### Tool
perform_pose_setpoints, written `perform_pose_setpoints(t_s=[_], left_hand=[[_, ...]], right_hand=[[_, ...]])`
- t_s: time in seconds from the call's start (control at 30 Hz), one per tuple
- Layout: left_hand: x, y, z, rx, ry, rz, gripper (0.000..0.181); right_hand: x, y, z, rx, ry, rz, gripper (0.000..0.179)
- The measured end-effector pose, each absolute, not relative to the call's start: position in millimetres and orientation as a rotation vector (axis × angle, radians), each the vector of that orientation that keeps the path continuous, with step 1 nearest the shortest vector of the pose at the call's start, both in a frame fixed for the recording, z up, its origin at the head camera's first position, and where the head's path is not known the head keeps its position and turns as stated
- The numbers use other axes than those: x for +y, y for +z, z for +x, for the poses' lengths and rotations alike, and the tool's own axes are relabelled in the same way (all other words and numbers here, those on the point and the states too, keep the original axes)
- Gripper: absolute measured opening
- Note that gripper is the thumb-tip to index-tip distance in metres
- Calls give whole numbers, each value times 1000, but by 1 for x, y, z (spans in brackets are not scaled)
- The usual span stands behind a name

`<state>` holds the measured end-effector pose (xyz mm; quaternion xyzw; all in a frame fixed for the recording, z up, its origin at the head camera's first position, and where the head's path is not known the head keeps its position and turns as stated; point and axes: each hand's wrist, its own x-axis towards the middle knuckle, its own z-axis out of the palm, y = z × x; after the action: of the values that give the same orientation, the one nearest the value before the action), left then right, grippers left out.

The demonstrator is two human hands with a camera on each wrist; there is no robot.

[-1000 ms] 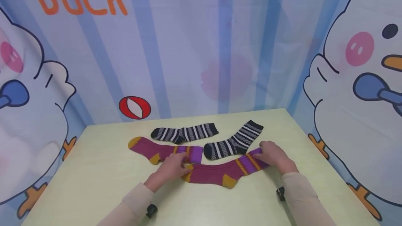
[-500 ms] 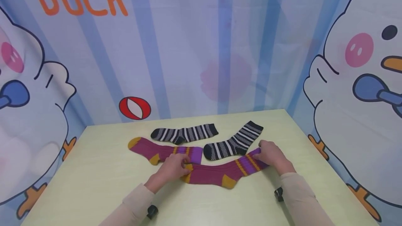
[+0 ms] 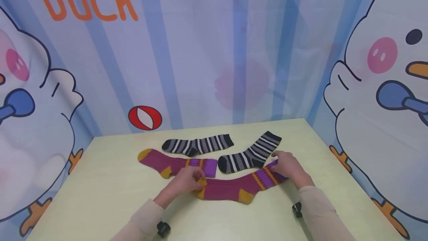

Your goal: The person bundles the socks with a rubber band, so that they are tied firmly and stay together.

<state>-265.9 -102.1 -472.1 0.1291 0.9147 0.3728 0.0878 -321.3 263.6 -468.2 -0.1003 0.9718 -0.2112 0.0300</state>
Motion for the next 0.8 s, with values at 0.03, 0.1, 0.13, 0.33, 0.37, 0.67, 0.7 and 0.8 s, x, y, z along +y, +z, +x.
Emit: perform_pose_setpoints(t_s=[0.03,0.1,0.13,0.33,0.37,0.67,0.7,0.8], left_hand=[[-102,-472,-266,2716,1125,390,17],[-103,-471,-265,2704,1153,406,16],[-103,-471,-265,2702,1163,416,15],[-104,-472,-264,2686,1180,420,8],[-104,-472,-264,2680,1179,415,8],[-103,-470,-263,2653,1169,391,15],[-103,-470,-263,2653,1166,383,16],[-103,-470,-263,2656,1149,365,17]], right_hand=[[264,-469,-321,3000,-664,-325,49],[265,-470,-321,3004,-694,-350,43],[266,-470,-321,3004,-706,-365,39],[270,-466,-317,2960,-771,-362,24],[270,-465,-317,2949,-775,-358,24],[277,-460,-314,2865,-854,-365,33],[278,-460,-314,2854,-865,-382,35],[282,-462,-313,2805,-921,-388,40]])
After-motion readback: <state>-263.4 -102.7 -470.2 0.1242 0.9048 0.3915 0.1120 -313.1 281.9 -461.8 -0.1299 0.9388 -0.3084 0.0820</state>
